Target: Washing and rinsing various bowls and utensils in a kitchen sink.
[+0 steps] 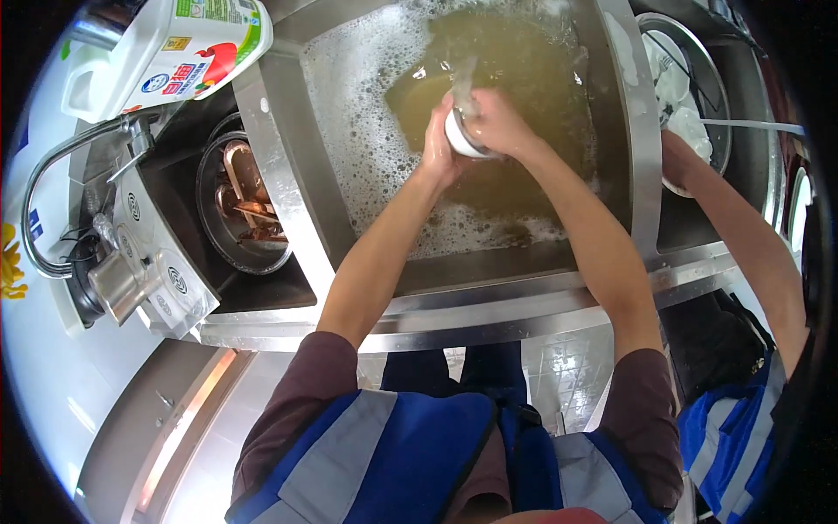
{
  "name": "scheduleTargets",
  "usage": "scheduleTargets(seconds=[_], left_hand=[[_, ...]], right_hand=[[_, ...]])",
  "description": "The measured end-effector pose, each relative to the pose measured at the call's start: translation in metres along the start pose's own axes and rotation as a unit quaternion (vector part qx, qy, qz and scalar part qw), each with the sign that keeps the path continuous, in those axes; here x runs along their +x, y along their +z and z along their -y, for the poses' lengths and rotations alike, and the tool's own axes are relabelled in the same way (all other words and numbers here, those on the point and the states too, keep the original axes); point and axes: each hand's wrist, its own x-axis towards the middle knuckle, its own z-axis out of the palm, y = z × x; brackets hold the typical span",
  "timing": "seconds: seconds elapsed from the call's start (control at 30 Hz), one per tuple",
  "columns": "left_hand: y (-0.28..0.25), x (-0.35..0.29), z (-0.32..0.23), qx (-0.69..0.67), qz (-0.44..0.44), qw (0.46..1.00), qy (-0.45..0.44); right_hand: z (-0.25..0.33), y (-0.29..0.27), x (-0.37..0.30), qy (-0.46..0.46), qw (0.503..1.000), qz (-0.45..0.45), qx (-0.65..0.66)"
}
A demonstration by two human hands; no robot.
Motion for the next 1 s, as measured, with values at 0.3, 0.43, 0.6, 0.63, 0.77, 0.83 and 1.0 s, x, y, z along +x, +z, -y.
scheduleTargets(seconds=[0.3, 0.43, 0.6, 0.63, 0.77, 0.83, 1.0], left_hand=[[-0.01, 0.001, -0.023, -0.028, -0.029, 0.999, 0.035], [-0.016, -0.002, -0.027, -0.1, 0.043, 0.994, 0.024], [-0.021, 0.0, -0.03, -0.108, 0.075, 0.991, 0.027], [-0.021, -0.001, -0.03, -0.112, 0.074, 0.991, 0.029], [-0.033, 0.016, -0.028, -0.124, 0.098, 0.987, 0.015], [-0.026, 0.017, -0.027, -0.064, 0.05, 0.988, 0.132], [-0.028, 0.028, -0.014, 0.236, -0.155, 0.942, 0.182]], right_hand=[[0.001, -0.02, 0.005, 0.084, 0.939, 0.021, 0.332], [0.0, -0.025, 0.006, 0.114, 0.94, 0.009, 0.322], [-0.009, -0.042, 0.008, 0.078, 0.925, -0.068, 0.365], [-0.009, -0.045, 0.009, 0.066, 0.918, -0.107, 0.375], [-0.004, -0.052, 0.009, 0.026, 0.903, -0.197, 0.381], [-0.006, -0.055, 0.008, 0.023, 0.913, -0.235, 0.333], [-0.006, -0.038, 0.0, -0.084, 0.971, -0.177, 0.139]])
